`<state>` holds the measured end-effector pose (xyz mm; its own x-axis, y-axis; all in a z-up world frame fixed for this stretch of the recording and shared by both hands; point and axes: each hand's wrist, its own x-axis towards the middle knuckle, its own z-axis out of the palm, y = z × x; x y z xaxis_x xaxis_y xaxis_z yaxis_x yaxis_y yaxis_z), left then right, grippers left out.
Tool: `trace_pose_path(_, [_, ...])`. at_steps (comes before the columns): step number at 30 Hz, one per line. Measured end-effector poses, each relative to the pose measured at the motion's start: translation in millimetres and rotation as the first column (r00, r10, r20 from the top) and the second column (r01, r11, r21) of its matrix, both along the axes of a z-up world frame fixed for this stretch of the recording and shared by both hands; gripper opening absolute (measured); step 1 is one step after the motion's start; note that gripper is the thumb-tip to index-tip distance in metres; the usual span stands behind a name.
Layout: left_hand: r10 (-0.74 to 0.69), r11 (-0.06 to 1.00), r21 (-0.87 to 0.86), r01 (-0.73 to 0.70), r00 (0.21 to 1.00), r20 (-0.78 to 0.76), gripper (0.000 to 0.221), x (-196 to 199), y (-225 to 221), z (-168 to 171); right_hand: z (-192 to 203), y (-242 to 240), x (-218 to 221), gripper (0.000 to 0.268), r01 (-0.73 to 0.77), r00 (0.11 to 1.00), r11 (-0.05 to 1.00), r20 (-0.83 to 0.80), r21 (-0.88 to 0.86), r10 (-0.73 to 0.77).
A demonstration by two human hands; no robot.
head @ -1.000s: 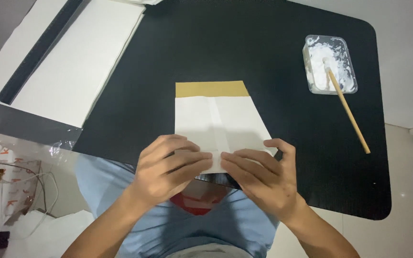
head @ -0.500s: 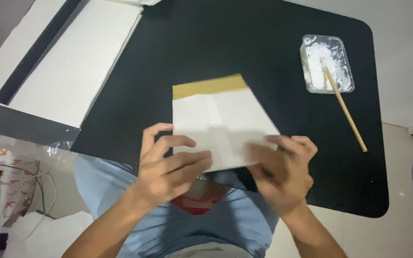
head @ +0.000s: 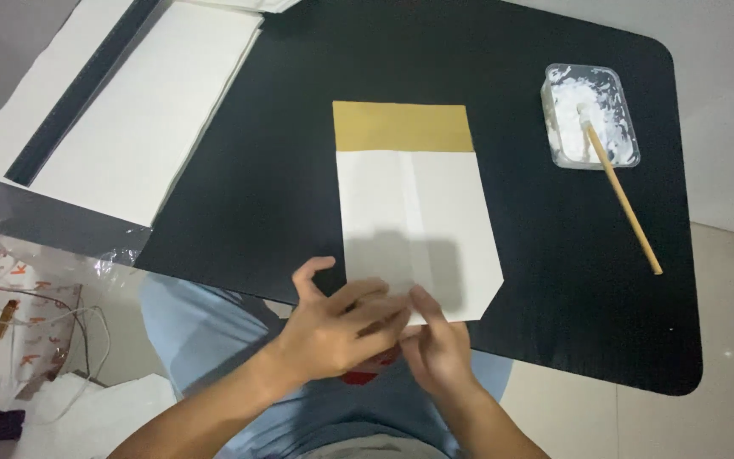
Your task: Folding paper and applying glue with a brush to assemble a paper bag.
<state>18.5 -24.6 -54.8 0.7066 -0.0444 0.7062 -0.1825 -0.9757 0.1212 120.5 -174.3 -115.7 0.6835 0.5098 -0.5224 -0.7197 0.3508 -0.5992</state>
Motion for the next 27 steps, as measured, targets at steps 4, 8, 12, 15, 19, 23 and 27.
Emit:
trace_pose_path(4, [-0.073,0.989,-0.131,0.068,0.997,-0.039,0.025,-8,16,18,-12,-17,17,0.058,-0.219,0.951,0.973,0.238,0.076,0.196])
trace_pose_path(8, [0.257,0.951,-0.172,-0.257,0.966,-0.021,0.029,-6,64,48,12,-26,21,0.059,-0.35,0.655,0.705,0.376,-0.617,0.655])
trace_pose_path(12, [0.387,0.848,-0.337,-0.409,0.912,-0.135,0.057,9,116,53,18,-26,10,0.063,-0.409,0.516,0.713,0.5,-0.569,0.695])
trace_pose_path(15, [0.295,0.668,-0.597,-0.445,0.894,-0.336,0.042,15,129,43,28,-24,2,0.073,-0.412,0.567,0.487,0.202,-0.77,0.799])
trace_pose_path(19, [0.267,0.489,-0.759,-0.43,0.902,-0.339,0.038,17,134,32,33,-22,12,0.038,-0.274,0.528,0.661,0.466,-0.698,0.71])
trace_pose_path(23, [0.38,0.475,-0.773,-0.419,0.891,-0.249,0.036,14,138,28,29,-23,21,0.02,-0.156,0.628,0.834,0.598,-0.53,0.498])
trace_pose_path(27, [0.41,0.517,-0.757,-0.4,0.892,-0.191,0.032,8,138,34,28,-21,22,0.019,-0.109,0.617,0.845,0.631,-0.524,0.47])
